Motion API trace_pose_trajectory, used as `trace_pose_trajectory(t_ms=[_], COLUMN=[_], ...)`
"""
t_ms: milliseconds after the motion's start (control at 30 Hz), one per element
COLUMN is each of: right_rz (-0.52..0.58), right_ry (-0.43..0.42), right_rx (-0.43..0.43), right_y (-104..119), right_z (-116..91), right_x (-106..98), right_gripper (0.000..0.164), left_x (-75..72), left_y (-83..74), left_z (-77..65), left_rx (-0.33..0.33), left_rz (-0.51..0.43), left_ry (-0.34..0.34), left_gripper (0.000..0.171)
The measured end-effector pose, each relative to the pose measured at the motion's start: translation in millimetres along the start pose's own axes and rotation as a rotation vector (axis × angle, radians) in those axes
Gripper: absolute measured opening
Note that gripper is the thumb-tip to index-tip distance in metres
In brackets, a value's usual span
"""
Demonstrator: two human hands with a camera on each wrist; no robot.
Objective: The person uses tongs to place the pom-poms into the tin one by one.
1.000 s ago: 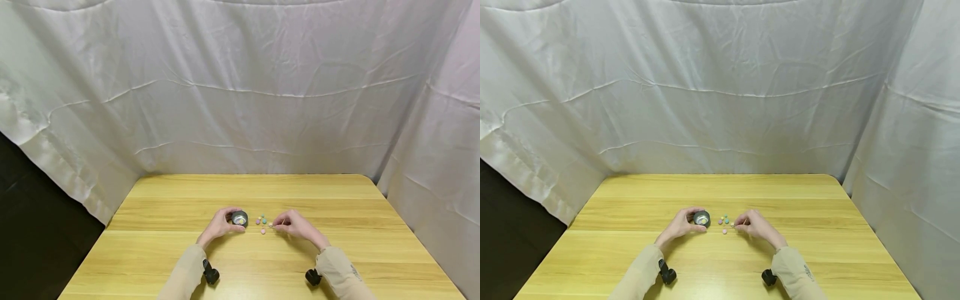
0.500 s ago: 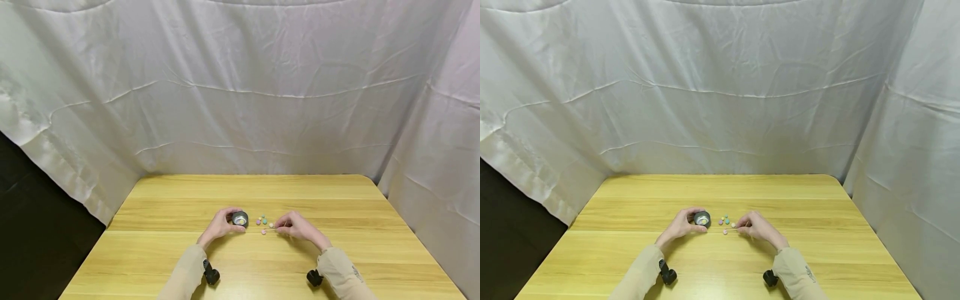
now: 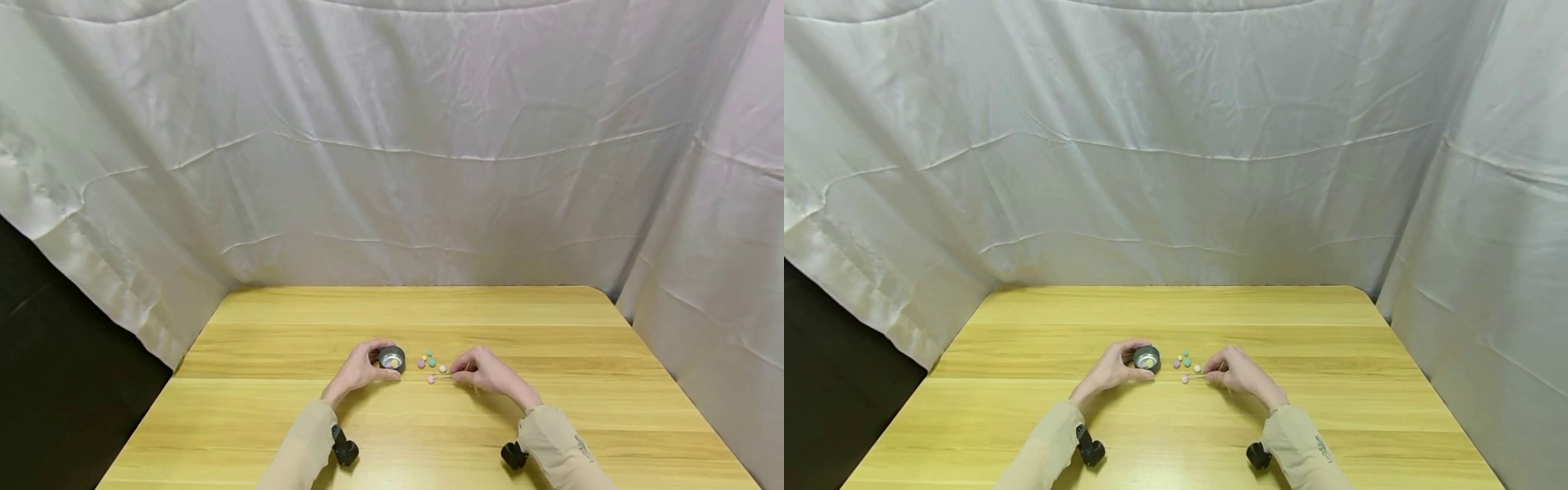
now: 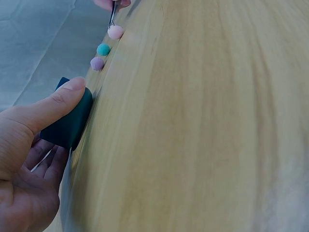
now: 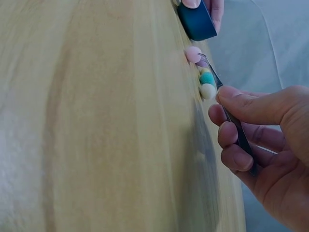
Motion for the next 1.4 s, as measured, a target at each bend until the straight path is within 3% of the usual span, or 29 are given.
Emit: trace_pose_trajectory(t_ms=[567,1400], right_rz=[-0.041,-0.004], right_ry=[-0.045,-0.044], right_rx=[0.008,0.023], right_y=[-0.3,0.1], right_z=[1.9,1.0], right_x=[0.8,-0.2], right_gripper=[0.011,0.012], left_x=[1.3,0.1], left_y=[1.1,1.9], left_z=[1.1,1.5], left_rx=[0.008,0.005], left_rz=[0.013,-0.023], left_ry=[-0.029,-0.006], left_gripper=[0.058,0.060])
Point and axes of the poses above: each hand's wrist, its own z-axis towards the middle knuckle, its own x-axis out of the palm, y = z × x, the point moved 8 cm from there along z, towards the middle knuckle, and after that the axes turned 1 degree about -z, right-handed, at the moved point
